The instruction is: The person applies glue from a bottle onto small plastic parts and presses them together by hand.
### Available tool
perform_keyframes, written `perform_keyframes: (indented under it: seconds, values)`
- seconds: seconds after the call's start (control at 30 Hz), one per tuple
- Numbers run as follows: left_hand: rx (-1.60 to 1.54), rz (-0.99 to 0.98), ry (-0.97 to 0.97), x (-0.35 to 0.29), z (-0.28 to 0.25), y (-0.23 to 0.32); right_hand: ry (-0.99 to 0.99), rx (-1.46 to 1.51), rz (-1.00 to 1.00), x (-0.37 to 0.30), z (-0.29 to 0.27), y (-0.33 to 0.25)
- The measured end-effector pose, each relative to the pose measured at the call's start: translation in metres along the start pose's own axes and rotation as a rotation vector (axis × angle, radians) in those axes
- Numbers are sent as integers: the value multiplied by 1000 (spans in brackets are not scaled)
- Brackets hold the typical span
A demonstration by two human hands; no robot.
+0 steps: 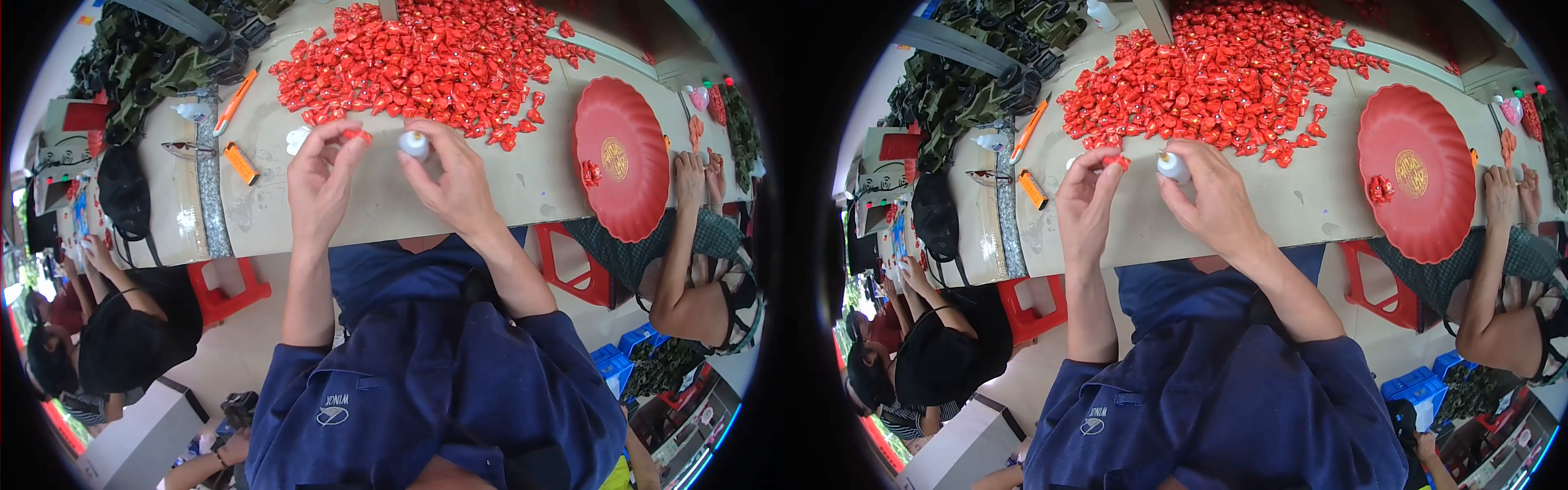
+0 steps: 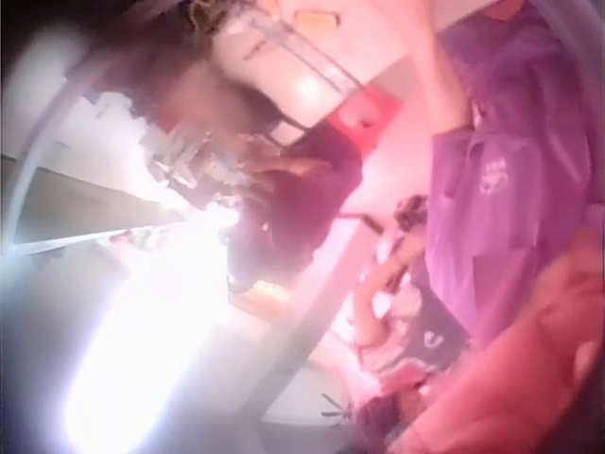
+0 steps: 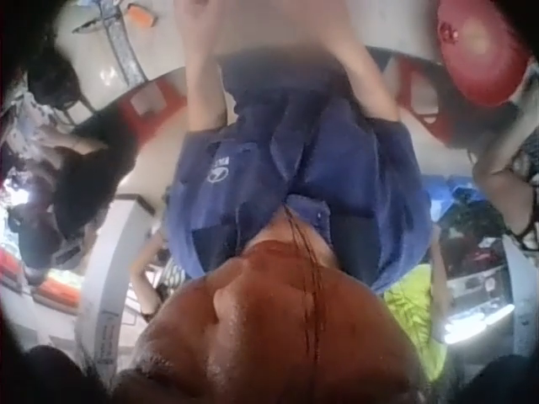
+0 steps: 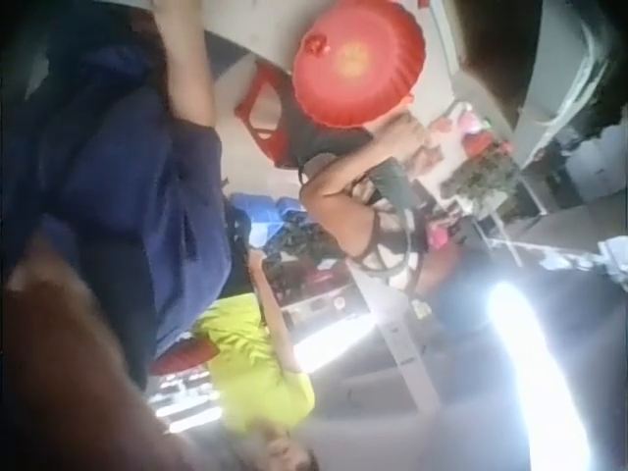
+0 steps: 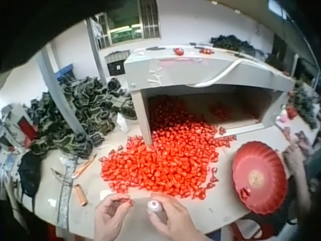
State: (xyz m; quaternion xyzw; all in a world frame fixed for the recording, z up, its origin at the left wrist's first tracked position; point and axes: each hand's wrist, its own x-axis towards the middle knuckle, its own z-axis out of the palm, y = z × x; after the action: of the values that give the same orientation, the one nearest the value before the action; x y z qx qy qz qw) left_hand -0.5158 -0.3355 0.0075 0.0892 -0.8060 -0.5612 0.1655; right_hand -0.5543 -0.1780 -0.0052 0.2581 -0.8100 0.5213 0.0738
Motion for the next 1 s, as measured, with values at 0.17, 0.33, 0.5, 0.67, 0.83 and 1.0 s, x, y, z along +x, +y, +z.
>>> perform_keyframes:
  seconds: [0.17,0.33,0.5,0.67,0.83,1.0]
  values:
    - [-925,-375,-190,-38,9,5,-73,200,117,-16,-24,-13]
    - [-1150,-567,-202,-67,35,7,65,154,-13,-35,-24,-18]
    - [-1101,-558,-276,-80,40,-1,120,203,123,-51,-21,-12]
    - [-1109,-593,-292,-82,41,-3,58,212,215,-54,-28,-15]
    - [-1190,-632,-261,-79,38,-2,67,416,348,-58,-52,-22]
    - [-1244,-627,-311,-80,34,-9,-12,360,223,-63,-73,-21]
